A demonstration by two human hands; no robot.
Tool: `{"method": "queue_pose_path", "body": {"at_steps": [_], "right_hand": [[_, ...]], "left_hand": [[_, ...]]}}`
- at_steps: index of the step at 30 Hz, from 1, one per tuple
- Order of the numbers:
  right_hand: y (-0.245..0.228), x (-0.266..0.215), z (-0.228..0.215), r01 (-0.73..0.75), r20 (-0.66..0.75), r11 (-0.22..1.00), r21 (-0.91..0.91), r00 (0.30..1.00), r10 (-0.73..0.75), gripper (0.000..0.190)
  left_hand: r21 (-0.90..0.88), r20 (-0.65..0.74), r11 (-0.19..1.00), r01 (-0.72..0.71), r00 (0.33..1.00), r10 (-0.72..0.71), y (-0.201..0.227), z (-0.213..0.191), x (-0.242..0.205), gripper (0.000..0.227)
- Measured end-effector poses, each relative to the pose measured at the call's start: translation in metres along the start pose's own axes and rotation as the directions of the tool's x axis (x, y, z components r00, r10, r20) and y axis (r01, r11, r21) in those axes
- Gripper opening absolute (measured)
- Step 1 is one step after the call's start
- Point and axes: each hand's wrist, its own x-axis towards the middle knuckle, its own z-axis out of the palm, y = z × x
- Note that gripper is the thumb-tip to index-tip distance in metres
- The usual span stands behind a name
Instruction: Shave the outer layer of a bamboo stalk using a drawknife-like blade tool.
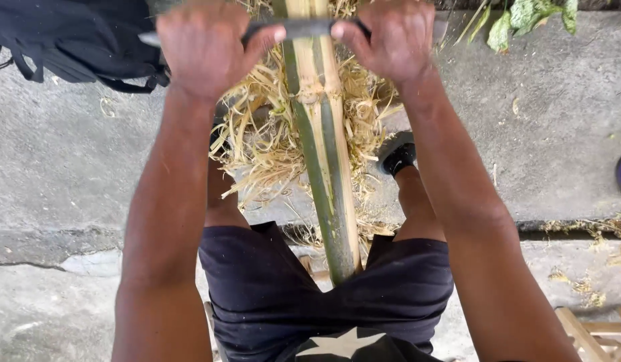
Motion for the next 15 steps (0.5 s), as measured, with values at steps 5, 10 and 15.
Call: {"method": "queue_pose_path", "body": {"at_steps": [5, 10, 15], "right_hand": [[-0.019, -0.059, -0.008, -0.175, 0.282, 0.979, 0.104, 0.949, 0.14, 0.065], [0.002, -0.024, -0.001, -0.123, 0.185, 0.974, 0.188, 0.979, 0.087, 0.072], [0.037, 0.004, 0.043, -0.12, 0.06, 0.99, 0.08, 0.992, 0.115, 0.072]], "left_hand": [[-0.068, 0.244, 0.97, 0.233, 0.947, -0.21, 0.056, -0.03, -0.03, 0.071], [-0.073, 0.355, 0.959, 0.274, 0.906, -0.232, 0.03, -0.005, -0.02, 0.069], [-0.08, 0.251, 0.982, 0.169, 0.957, -0.144, -0.023, 0.016, 0.022, 0.072]]}}
